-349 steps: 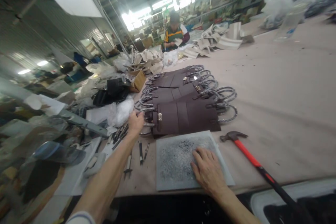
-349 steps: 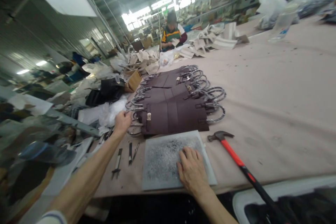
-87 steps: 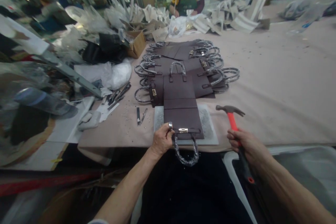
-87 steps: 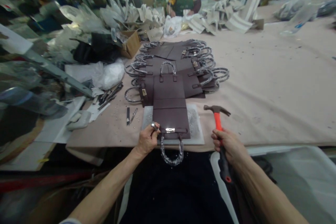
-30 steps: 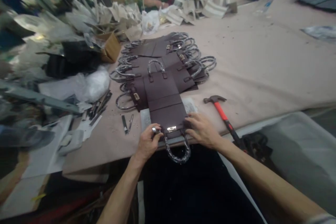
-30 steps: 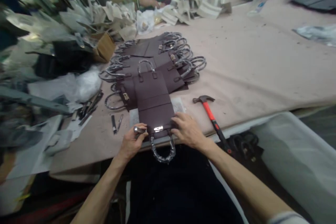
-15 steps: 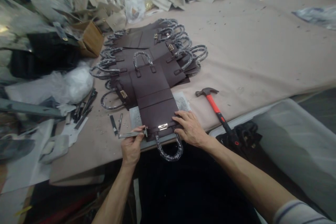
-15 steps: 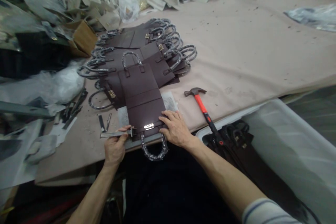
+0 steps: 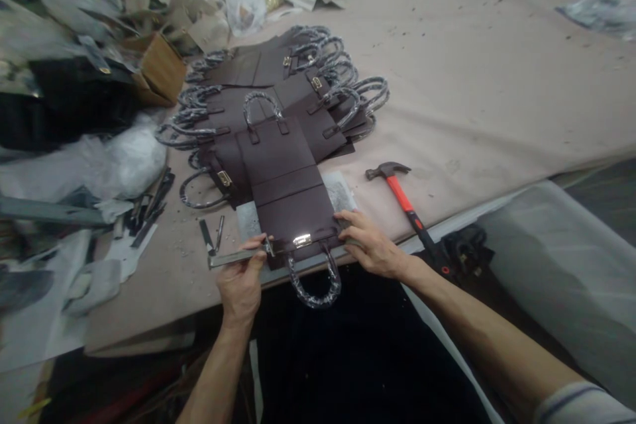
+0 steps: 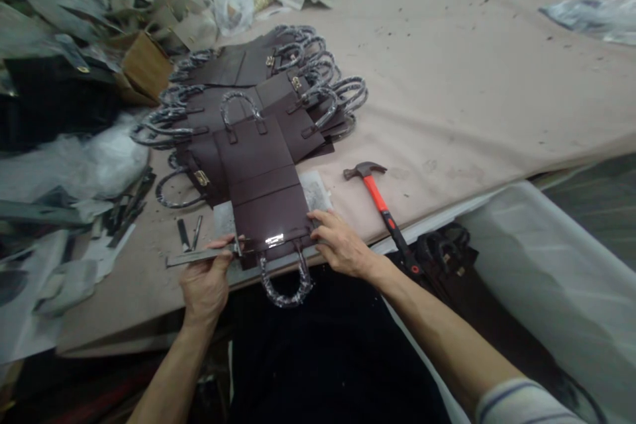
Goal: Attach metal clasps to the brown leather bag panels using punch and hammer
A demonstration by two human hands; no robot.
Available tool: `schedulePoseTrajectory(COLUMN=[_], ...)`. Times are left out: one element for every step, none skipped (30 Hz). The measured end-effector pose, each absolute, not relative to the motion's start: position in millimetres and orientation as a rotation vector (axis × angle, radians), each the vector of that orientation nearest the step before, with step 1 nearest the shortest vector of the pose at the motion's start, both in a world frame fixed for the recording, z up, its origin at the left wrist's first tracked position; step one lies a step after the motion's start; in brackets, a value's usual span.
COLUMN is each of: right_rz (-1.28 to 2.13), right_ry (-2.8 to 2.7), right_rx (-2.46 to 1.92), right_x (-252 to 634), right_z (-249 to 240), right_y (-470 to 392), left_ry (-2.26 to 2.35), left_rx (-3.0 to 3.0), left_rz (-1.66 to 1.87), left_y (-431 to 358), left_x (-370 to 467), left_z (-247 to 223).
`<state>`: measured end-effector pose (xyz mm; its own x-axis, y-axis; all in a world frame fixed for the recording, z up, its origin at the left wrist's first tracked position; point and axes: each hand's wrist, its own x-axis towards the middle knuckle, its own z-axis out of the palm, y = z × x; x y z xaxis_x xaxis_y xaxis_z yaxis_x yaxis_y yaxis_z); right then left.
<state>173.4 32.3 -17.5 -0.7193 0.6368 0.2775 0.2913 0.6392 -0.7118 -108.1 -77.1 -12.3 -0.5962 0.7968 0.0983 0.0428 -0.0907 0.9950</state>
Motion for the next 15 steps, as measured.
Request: schedulePoseTrajectory(right_rz=[0.868,0.842,0.818,0.799,0.783,0.772,0.764,0.757,0.748,0.739,0.732,0.726,0.721,0.718,0.715], right_ry=[-2.36,-2.378,-2.396,-2.407,-2.41,-2.406,-2.399,-2.39,-2.381,-2.376,-2.374,-2.374,-2.376,-2.381,-2.386], right_rx=[-0.696,-0.675,-0.66,-0.653,-0.651,-0.651,-0.652,-0.654,-0.655,-0.658,-0.661,-0.665,-0.669,-0.672,-0.673], right_x=[175.3,176.5,177.1,177.2,177.0,176.6,176.1,175.7,175.3,175.0,174.8,174.5,174.3,174.0,173.8], right_z=[-18.5,-19.6,-20.7,-21.9,-23.1,-24.4,-25.7,-26.8,-27.8,-28.6,-29.1,-29.5,-29.7,-29.8,-29.9], right_y=[32.7,33.1,33.4,33.5,33.6,33.6,33.5,33.5,33.5,33.4,33.4,33.4,33.3,33.3,33.3], left_ry=[1.586,1.546,1.515,1.497,1.489,1.487,1.487,1.485,1.482,1.478,1.477,1.476,1.478,1.482,1.488], left_rx=[1.005,1.075,1.133,1.188,1.246,1.306,1.364,1.412,1.446,1.461,1.461,1.451,1.435,1.416,1.397], left_rz=[1.717,1.685,1.654,1.619,1.585,1.556,1.537,1.523,1.514,1.511,1.516,1.517,1.515,1.51,1.502], left_y=[-73.6,-68.7,-62.9,-56.6,-50.3,-44.5,-39.5,-35.6,-32.8,-31.0,-30.0,-29.6,-29.6,-29.7,-29.8], left_x=[-99.8,-90.8,-81.6,-72.8,-64.9,-58.2,-52.9,-49.0,-46.4,-44.9,-44.3,-44.3,-44.6,-45.2,-45.7], left_z=[-7.9,-3.9,-0.6,1.6,2.7,2.7,1.9,0.5,-1.3,-3.0,-4.6,-6.0,-6.9,-7.6,-8.0])
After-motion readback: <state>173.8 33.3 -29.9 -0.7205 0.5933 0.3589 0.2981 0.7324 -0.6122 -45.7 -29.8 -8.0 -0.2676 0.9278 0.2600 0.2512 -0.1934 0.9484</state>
